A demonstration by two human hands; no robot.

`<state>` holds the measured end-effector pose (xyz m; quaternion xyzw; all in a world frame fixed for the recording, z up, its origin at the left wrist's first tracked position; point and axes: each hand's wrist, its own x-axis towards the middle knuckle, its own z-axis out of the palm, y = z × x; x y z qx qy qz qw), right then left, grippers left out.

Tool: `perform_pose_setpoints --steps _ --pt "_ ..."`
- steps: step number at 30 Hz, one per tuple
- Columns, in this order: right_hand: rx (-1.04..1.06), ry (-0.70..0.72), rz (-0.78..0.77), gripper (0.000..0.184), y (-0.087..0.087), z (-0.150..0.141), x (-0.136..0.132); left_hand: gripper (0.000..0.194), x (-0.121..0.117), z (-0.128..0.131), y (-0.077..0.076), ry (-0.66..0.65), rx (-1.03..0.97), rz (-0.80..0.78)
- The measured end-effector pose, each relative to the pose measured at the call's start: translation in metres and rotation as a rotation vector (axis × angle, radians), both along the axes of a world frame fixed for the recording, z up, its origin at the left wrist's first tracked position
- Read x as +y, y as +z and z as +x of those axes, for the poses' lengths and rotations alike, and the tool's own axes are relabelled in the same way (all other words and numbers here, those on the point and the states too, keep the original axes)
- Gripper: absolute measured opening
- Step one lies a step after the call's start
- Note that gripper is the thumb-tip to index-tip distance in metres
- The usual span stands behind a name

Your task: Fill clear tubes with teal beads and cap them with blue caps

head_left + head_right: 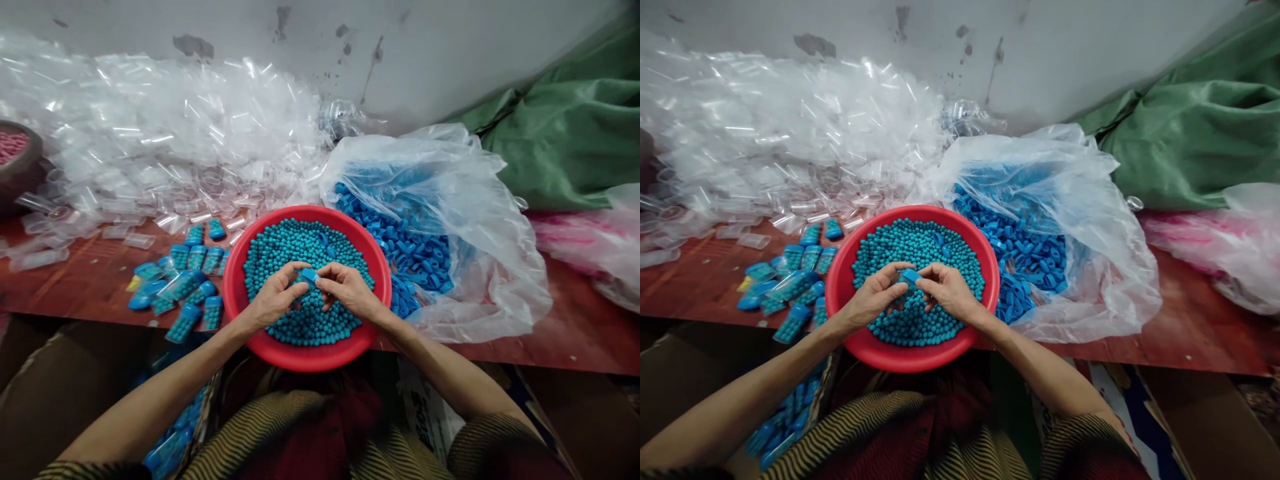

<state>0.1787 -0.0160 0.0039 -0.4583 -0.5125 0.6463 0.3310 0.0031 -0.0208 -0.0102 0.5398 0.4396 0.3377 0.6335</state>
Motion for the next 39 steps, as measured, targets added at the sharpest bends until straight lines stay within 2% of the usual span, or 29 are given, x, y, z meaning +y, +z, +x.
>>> perform_pose_setpoints --steps 5,8,10,15,20,25,27,30,32,34,36,38,39 --pt "-0.297 -0.101 0.445 0.016 -0.004 -0.004 -0.006 0.052 -0.002 0.001 0.000 0.005 -0.070 -0.026" --pt "-0.359 -0.109 0.546 0.019 -0.005 -0.004 -0.009 0.055 -0.004 0.001 0.001 0.028 -0.072 -0.044" --pt "-0.367 -0.085 0.533 0.020 -0.004 -0.004 -0.010 0.054 -0.006 0.001 0.001 0.026 -0.073 -0.050" --pt "-0.328 -0.079 0.360 0.014 -0.002 -0.005 -0.013 0.053 -0.008 0.001 0.000 0.015 -0.076 -0.054" --pt "-0.355 -0.124 0.454 0.016 -0.007 -0.011 -0.013 0.043 -0.008 0.005 0.002 0.085 -0.109 -0.022" --pt "-0.180 -0.117 0.197 0.016 -0.013 -0.016 -0.003 0.049 -0.007 0.005 0.001 0.102 -0.055 -0.031" --pt "-0.243 -0.126 0.265 0.015 -0.014 -0.016 -0.005 0.044 -0.007 0.005 -0.001 0.108 0.004 0.012" --pt "-0.389 -0.107 0.493 0.016 -0.011 -0.015 -0.012 0.035 -0.007 0.006 -0.003 0.122 0.043 0.053" --pt "-0.383 -0.053 0.536 0.015 -0.008 -0.011 -0.013 0.035 -0.006 0.007 -0.002 0.112 0.000 0.022" --pt "-0.268 0.023 0.427 0.014 -0.006 -0.006 -0.011 0.037 -0.004 0.006 0.001 0.100 -0.058 -0.022" --pt "-0.119 0.079 0.241 0.019 -0.003 -0.002 -0.007 0.037 -0.004 0.005 0.005 0.081 -0.091 -0.051" --pt "-0.032 0.067 0.102 0.024 -0.002 0.001 -0.003 0.035 -0.004 0.004 0.007 0.066 -0.096 -0.055" --pt "-0.028 0.031 0.081 0.026 -0.002 0.003 -0.001 0.033 -0.005 0.004 0.008 0.061 -0.096 -0.051"
